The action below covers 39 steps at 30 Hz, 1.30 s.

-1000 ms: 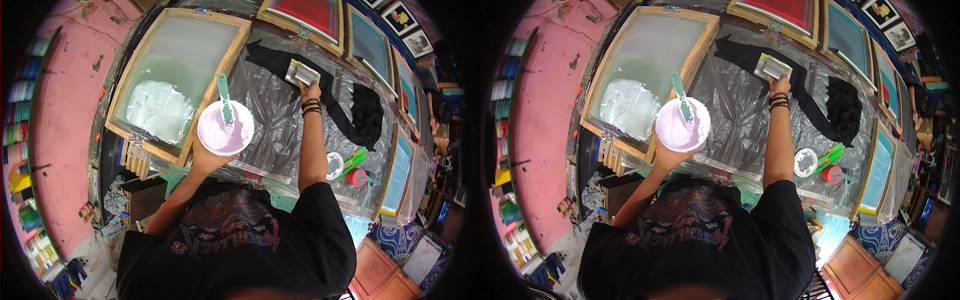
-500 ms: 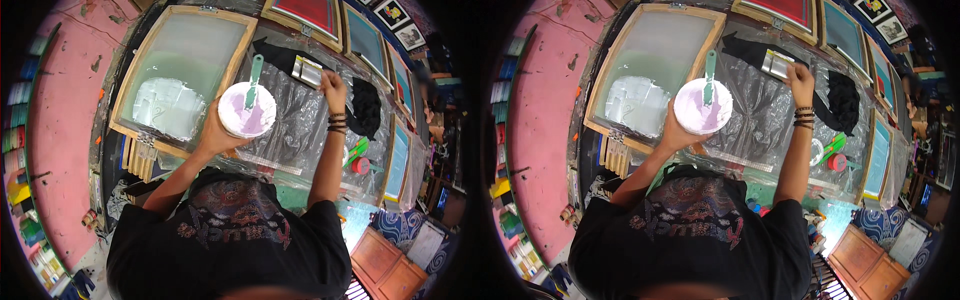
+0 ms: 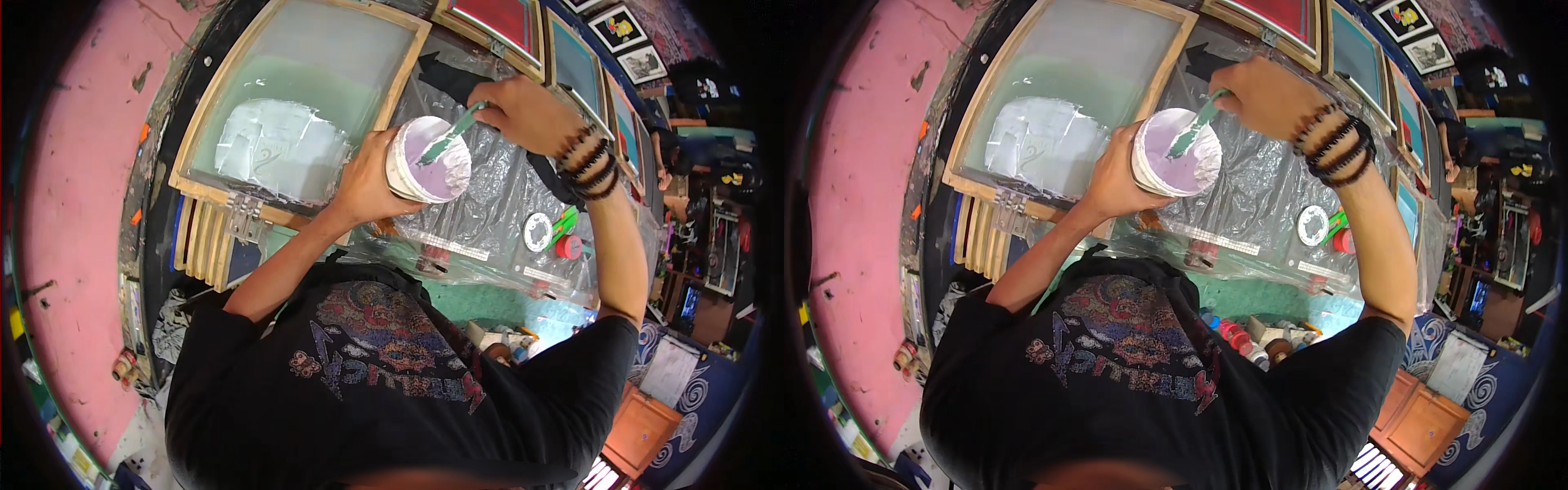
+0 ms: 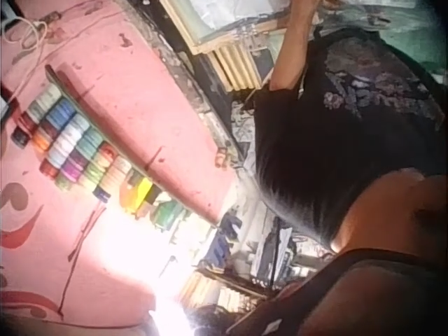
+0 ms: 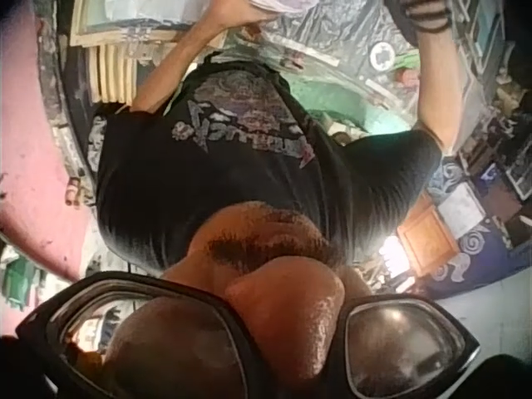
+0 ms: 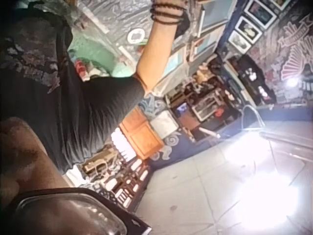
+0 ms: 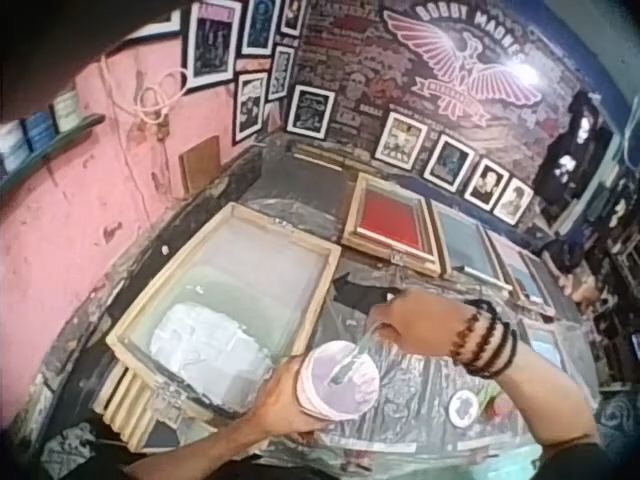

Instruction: Screen printing graphics onto a surface and then cleaning the squeegee and ink container.

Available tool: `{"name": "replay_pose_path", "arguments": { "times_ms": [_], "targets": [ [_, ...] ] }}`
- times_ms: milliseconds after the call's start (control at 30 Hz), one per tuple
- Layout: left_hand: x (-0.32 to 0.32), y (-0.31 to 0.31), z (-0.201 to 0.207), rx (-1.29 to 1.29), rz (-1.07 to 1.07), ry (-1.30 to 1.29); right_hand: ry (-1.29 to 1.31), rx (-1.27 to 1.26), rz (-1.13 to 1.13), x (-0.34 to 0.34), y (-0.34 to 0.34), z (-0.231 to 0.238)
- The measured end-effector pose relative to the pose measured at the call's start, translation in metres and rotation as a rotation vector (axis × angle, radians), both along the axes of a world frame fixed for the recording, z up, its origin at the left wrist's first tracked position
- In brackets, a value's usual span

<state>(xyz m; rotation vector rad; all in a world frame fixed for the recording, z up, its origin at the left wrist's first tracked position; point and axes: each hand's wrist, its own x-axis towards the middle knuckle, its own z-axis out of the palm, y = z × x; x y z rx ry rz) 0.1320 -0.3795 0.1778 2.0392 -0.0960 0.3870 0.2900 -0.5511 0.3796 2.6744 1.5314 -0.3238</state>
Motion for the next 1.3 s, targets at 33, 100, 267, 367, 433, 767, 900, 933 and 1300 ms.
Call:
{"name": "replay_pose_path", "arguments": {
  "times_ms": [33, 100, 267, 367, 433, 767, 900, 933, 1300],
  "targets": [
    [-0.002, 0.001, 0.001, -0.009, 0.011, -0.004, 0.063, -0.013, -0.027, -0.006, 0.003, 0.007],
    [-0.008, 0.003, 0.004, -0.026, 0.017, 0.059, 0.108, -0.013, -0.006, -0.011, 0.003, 0.011],
    [-0.016, 0.013, 0.008, -0.054, 0.071, 0.104, -0.268, 0.117, 0.460, -0.034, -0.008, 0.012],
    [-0.016, 0.017, 0.010, -0.058, 0.080, 0.080, -0.448, 0.106, 0.538, -0.049, -0.008, 0.014],
    [-0.016, 0.016, 0.010, -0.038, 0.072, 0.062, -0.476, -0.020, 0.490, -0.051, -0.009, 0.007],
    [-0.004, 0.019, 0.012, -0.079, 0.003, -0.034, -0.662, -0.160, 0.553, -0.053, 0.007, 0.049],
    [0.002, 0.018, 0.019, -0.059, -0.051, -0.065, -0.705, -0.187, 0.527, -0.047, -0.003, 0.061],
    [0.005, 0.017, 0.020, -0.057, -0.065, -0.071, -0.713, -0.199, 0.531, -0.045, -0.006, 0.063],
    [0.040, -0.015, 0.026, -0.037, -0.293, -0.052, -0.722, -0.289, 0.314, -0.025, -0.088, 0.052]
  ]
}}
